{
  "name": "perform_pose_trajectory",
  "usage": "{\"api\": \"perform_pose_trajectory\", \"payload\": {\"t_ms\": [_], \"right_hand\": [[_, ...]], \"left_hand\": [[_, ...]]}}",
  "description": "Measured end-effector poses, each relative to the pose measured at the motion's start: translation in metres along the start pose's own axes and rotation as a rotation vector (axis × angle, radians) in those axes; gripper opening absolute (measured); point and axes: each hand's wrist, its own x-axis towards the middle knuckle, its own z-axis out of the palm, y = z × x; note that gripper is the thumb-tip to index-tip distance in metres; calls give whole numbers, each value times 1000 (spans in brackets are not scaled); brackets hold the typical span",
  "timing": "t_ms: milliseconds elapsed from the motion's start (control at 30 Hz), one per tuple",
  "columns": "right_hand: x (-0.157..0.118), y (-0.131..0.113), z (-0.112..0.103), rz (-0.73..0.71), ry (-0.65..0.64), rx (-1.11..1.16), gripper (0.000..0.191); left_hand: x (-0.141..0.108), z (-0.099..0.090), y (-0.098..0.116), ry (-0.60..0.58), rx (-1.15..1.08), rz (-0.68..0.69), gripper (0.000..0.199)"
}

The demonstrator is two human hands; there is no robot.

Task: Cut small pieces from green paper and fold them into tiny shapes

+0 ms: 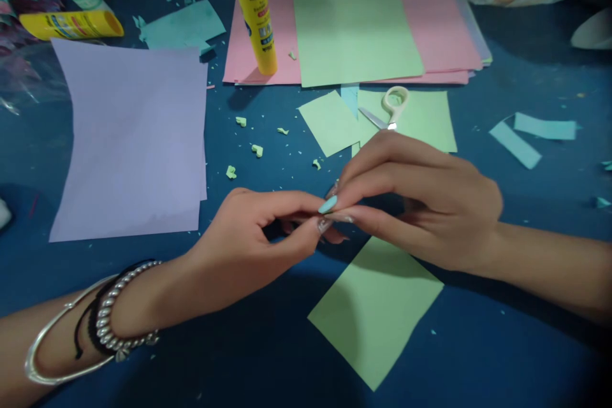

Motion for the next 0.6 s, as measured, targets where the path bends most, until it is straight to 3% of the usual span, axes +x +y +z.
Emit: {"api": "perform_pose_trajectory", "payload": {"t_ms": [167,600], "right_hand": [[1,-1,-2,-54,1,-22,4],[2,0,-6,-184,-1,-157,3]], "left_hand": [[2,-4,5,-69,-98,-39,23],[-1,-4,-3,-73,-274,-53,24]]}}
